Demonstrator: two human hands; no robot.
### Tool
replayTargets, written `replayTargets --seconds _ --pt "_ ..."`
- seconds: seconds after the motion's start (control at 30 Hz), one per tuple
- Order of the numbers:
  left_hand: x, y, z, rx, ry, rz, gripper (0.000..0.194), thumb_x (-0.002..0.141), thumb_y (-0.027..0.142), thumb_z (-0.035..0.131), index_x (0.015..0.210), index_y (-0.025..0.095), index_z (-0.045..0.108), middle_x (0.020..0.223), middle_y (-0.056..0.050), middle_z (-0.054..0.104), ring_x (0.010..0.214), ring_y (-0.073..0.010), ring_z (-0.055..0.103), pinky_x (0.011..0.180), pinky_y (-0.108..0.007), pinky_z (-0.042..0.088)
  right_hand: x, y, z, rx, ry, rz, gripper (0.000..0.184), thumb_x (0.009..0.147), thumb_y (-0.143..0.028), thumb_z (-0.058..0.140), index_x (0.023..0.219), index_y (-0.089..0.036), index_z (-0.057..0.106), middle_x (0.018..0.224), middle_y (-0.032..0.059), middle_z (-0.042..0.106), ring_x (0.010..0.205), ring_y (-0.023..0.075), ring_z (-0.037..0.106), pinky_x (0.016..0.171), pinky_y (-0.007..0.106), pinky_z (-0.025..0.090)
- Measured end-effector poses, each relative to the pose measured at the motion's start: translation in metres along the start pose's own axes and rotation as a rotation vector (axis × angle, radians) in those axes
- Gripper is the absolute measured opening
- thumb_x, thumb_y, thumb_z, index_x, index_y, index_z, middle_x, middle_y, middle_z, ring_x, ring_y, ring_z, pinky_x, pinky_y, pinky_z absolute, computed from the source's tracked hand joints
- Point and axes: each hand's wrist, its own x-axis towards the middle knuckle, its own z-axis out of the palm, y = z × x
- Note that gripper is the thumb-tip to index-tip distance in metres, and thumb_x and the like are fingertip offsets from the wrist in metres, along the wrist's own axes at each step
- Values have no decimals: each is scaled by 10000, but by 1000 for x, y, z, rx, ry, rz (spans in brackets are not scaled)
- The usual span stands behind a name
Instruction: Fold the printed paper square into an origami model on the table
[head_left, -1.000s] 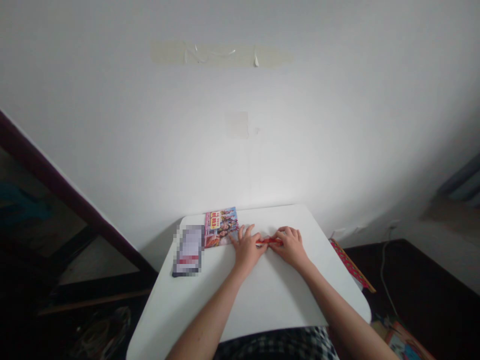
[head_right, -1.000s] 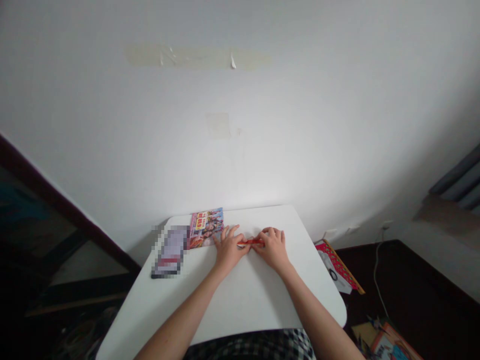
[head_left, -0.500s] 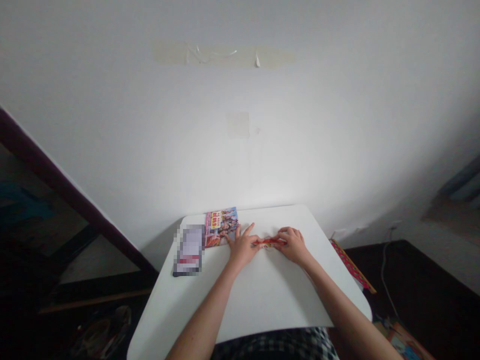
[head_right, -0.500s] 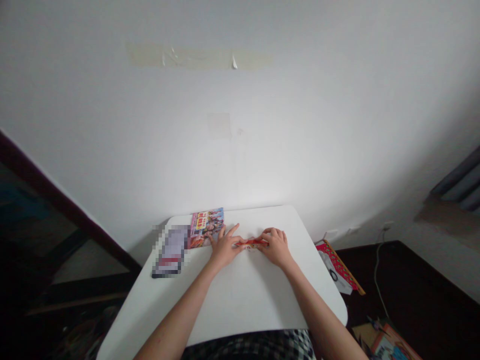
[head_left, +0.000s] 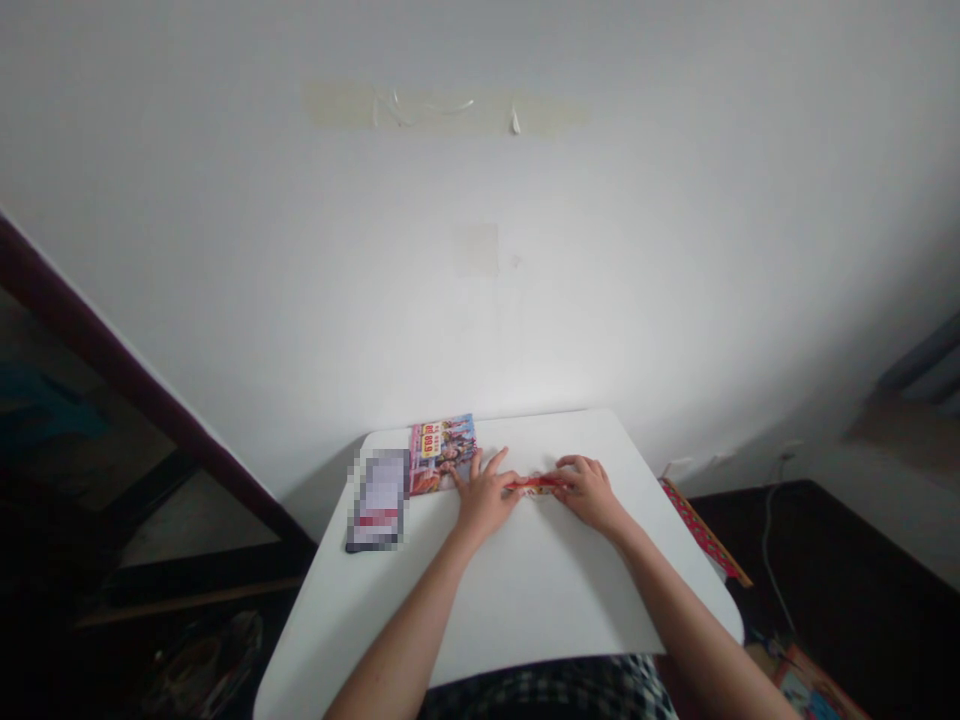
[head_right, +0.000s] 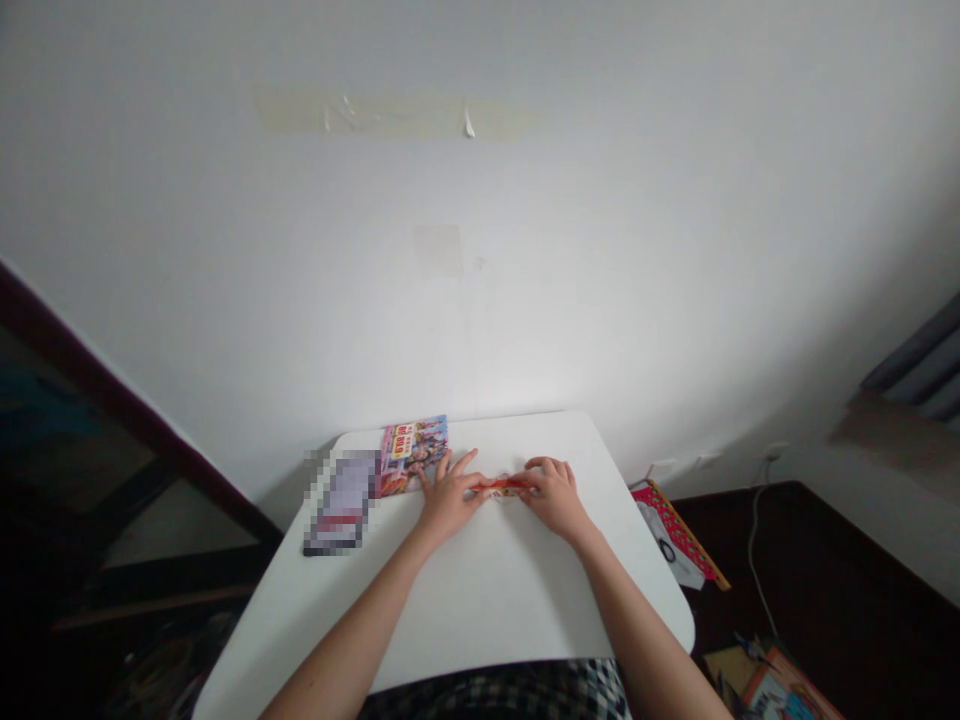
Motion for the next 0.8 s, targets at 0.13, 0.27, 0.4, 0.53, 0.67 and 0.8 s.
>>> replayTargets --seconds 0.13,0.27,0.4,0.53,0.67,0.8 --pt "-4 4 2 -8 72 29 283 870 416 632 1136 489 695 1536 70 459 1478 -361 243 1112 -798 -66 -3 -6 -2 -8 46 14 256 886 -382 623 1124 -421 710 1249 26 587 1188 242 507 1067 455 353" --pt "-5 9 6 -21 102 51 366 877 438 620 1233 521 628 1547 62 441 1467 -348 266 1136 -782 -9 -5 -12 0 -45 120 54 281 895 -448 608 1147 -356 694 1232 54 578 1183 259 499 1058 465 370" --pt "-6 10 7 -14 75 52 341 882 444 611 1211 530 642 1539 74 446 1465 -346 261 1148 -764 -12 -6 -15 1 -68 134 35 326 878 -462 628 1160 -302 666 1243 76 572 1189 274 485 1061 474 371" --pt "-5 9 7 0 45 35 338 885 478 599 1217 526 643 1541 59 446 1466 -350 257 1151 -754 -17 -6 -13 -2 -26 103 -17 264 951 -434 514 1124 -314 673 1239 60 598 1188 251 487 1071 476 353" --pt "-3 9 9 16 43 9 373 883 508 592 1254 514 623 1549 30 439 1466 -349 256 1157 -737 -18 -5 -12 -6 24 44 -56 262 940 -309 489 1108 -338 688 1321 20 598 1253 244 456 1098 511 309" --pt "-2 9 10 34 62 -4 370 894 530 563 1256 498 630 1533 0 458 1462 -342 271 1163 -725 12 -6 -15 -10 35 -4 -64 263 912 -307 527 1117 -355 685 1387 -4 580 1315 268 417 1128 611 213"
